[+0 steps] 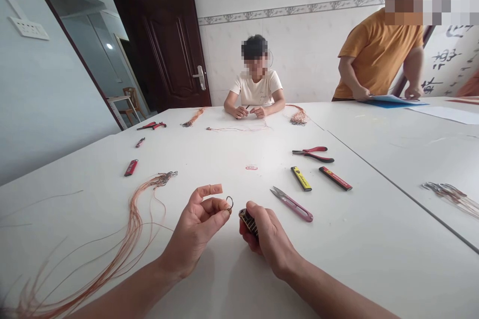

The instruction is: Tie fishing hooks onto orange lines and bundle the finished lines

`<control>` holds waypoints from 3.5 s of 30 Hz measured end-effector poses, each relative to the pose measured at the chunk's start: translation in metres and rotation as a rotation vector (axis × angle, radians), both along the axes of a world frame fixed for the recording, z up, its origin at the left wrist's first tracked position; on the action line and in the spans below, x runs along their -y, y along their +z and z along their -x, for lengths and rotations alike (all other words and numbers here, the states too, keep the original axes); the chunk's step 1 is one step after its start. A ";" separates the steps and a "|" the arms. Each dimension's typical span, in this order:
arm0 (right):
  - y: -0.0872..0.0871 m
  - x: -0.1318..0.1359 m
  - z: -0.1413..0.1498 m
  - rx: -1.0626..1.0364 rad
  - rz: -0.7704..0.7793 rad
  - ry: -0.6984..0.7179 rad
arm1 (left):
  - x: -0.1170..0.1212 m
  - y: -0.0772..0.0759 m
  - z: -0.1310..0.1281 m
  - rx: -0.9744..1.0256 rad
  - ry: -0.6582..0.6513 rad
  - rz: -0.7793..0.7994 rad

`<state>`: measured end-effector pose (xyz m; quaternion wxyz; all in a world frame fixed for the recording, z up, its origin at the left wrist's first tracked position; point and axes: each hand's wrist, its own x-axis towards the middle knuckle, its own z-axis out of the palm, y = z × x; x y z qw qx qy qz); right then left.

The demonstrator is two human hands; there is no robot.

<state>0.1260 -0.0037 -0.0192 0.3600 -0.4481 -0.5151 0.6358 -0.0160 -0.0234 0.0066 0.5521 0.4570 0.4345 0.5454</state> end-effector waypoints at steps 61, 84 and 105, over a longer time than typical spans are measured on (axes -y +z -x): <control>0.006 0.001 -0.002 0.095 -0.327 -0.013 | -0.002 -0.005 0.000 -0.150 -0.022 -0.032; 0.005 0.001 -0.001 0.069 -0.340 -0.020 | -0.001 -0.002 -0.001 -0.072 -0.014 -0.001; 0.081 -0.037 -0.025 0.036 -0.620 -0.428 | -0.005 0.000 0.005 -0.114 0.044 0.038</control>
